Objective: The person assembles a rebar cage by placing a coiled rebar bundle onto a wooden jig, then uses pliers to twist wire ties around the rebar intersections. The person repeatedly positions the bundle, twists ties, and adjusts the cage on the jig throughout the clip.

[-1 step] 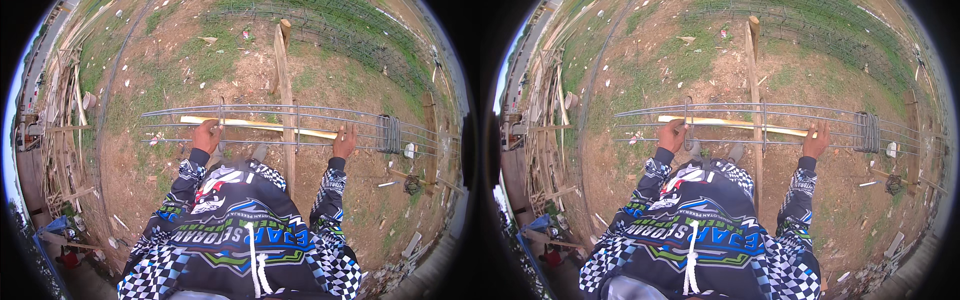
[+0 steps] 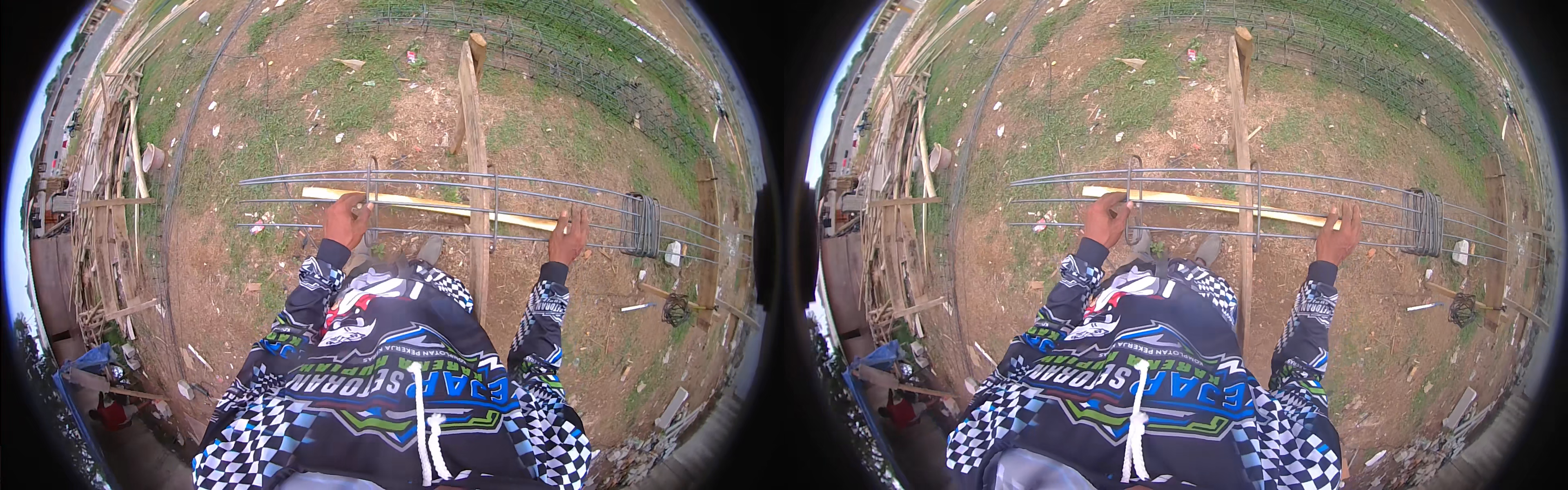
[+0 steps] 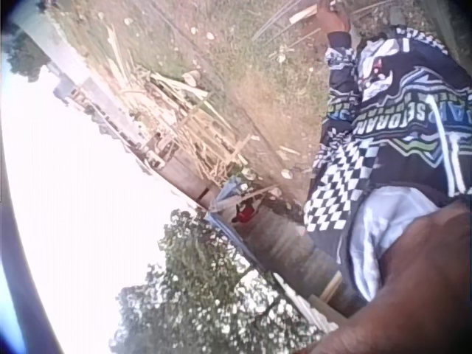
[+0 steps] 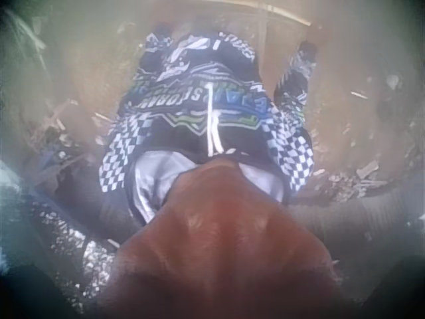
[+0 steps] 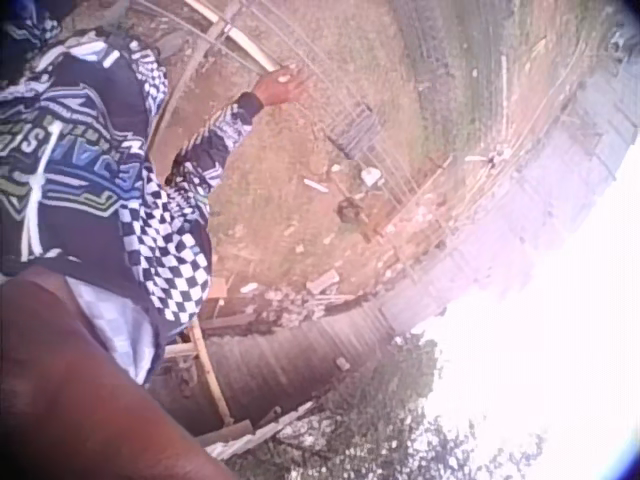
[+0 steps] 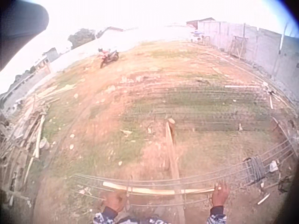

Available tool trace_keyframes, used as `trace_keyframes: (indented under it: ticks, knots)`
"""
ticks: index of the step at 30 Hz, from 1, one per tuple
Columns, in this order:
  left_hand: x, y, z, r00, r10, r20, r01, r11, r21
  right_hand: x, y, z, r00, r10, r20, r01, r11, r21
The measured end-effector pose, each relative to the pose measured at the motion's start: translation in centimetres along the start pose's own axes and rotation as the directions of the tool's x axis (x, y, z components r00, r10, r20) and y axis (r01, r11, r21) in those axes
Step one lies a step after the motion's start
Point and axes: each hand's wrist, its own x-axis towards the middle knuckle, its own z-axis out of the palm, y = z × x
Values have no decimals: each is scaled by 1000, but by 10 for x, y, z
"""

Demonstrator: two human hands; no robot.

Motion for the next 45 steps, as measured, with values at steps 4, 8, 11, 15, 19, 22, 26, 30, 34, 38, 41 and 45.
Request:
trace_keyframes:
  ticks: [4,8,11,15,19,22,26,30,34,38,41,45]
  knots:
    - [15,7,4,998,-62,33,64,997,-50,-6,-23,-1,999,-39,0,39,999,30]
    - [17,-5,15,999,-50,-11,50,999,3,-21,-59,-1,996,-70,47,61,983,175]
    - [17,0,18,996,-76,-43,76,997,20,-32,-86,-4,993,-110,51,97,973,207]
    - [10,16,-2,991,-71,-117,73,997,15,-44,-119,-11,985,-170,19,158,946,283]
    - [19,-11,-23,943,85,-322,-42,989,140,-58,-170,-21,962,-250,106,179,878,445]
    - [51,-22,-33,928,248,-276,-178,950,255,-70,-197,-18,901,-390,190,241,815,528]
    - [104,-29,-21,919,315,235,-377,877,298,-93,-215,5,813,-459,359,268,841,469]
    - [142,-22,-21,758,239,607,-279,960,-30,-105,-229,10,773,-474,421,302,859,414]
    - [155,-24,-15,703,278,654,-328,943,-49,-120,-232,16,785,-446,430,279,874,397]
    - [158,-23,-13,744,350,570,-361,927,-97,-129,-238,11,802,-367,470,196,907,374]
    - [173,-23,-8,787,433,440,-437,894,-100,-137,-235,1,801,-371,471,198,905,377]
    - [183,-26,-8,764,402,505,-437,898,-54,-136,-239,-4,773,-349,530,152,913,379]
